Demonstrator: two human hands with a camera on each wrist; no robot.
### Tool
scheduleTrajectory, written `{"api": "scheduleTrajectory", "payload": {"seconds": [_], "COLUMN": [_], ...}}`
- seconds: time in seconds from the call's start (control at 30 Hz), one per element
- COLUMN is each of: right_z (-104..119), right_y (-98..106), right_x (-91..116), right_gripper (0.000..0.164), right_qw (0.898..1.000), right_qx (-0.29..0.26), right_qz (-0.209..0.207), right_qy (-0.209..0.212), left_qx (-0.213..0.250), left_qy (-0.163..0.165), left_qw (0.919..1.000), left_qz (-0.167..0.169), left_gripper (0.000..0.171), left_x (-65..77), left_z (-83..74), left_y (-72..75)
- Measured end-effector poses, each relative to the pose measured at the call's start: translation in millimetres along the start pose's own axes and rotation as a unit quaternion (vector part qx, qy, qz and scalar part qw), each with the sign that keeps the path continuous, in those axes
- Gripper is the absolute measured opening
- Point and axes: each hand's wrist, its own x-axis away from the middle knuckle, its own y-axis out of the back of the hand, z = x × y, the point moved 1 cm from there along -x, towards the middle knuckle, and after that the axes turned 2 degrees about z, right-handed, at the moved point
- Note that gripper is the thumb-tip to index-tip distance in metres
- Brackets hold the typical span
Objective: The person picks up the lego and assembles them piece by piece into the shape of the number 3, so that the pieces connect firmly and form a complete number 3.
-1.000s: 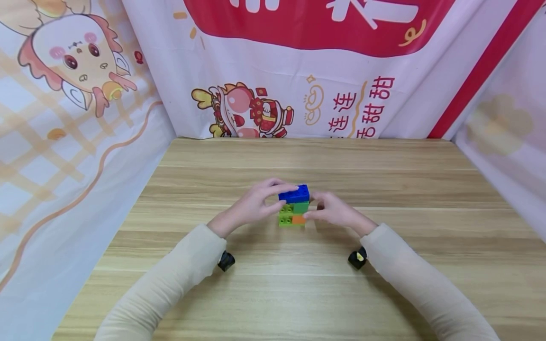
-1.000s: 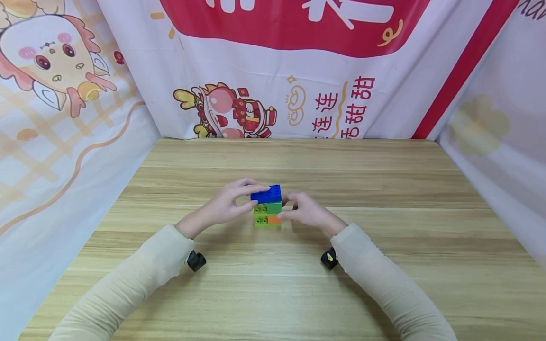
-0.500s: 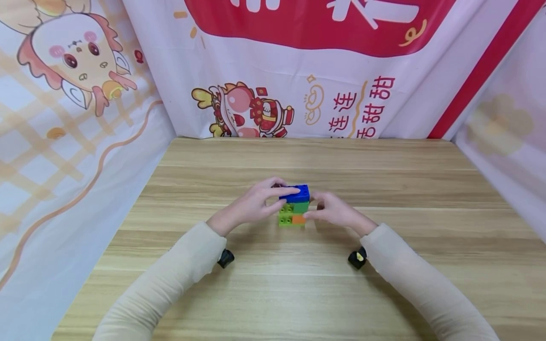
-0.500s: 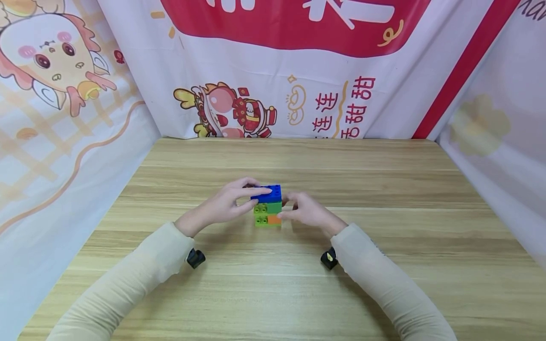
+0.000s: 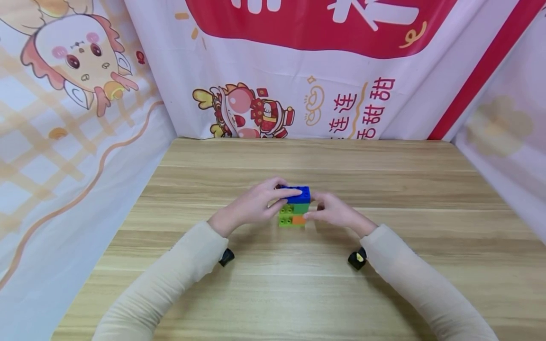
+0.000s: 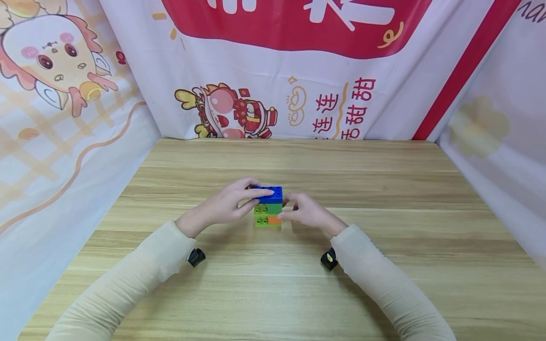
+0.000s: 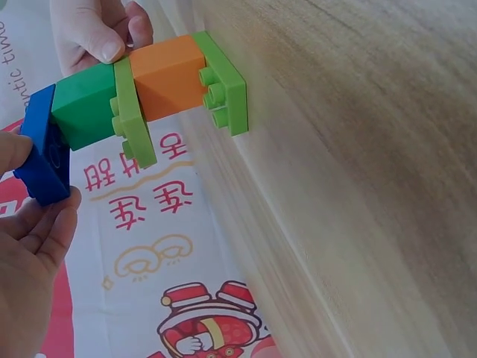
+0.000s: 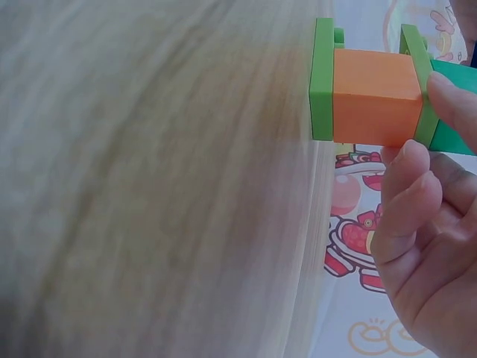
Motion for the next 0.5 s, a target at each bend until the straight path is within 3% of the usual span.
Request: {"api": "scheduleTrajectory", "payload": {"seconds": [0.27,0.5], "right_z": [4,34], "right_y": [-1,1], "right_x": [0,9], "right_gripper": [0.045,0.042], "right_qw": [1.0,1.0], "right_qx": [0.001,-0.004], "right_qz": [-0.002,-0.001], "right_qy": [-0.01,-0.005], "left_qx": [-0.025,-0.023], "left_qy": [0.005,0.003], "left_qw": [0.9996,0.9996], "left_qz": [0.009,0.014], "left_gripper": [0.037,0.037], "left_x": [-0.2,-0.8], "left_z": [-1.4,-1.6], "left_y": [0.3,0.6]}}
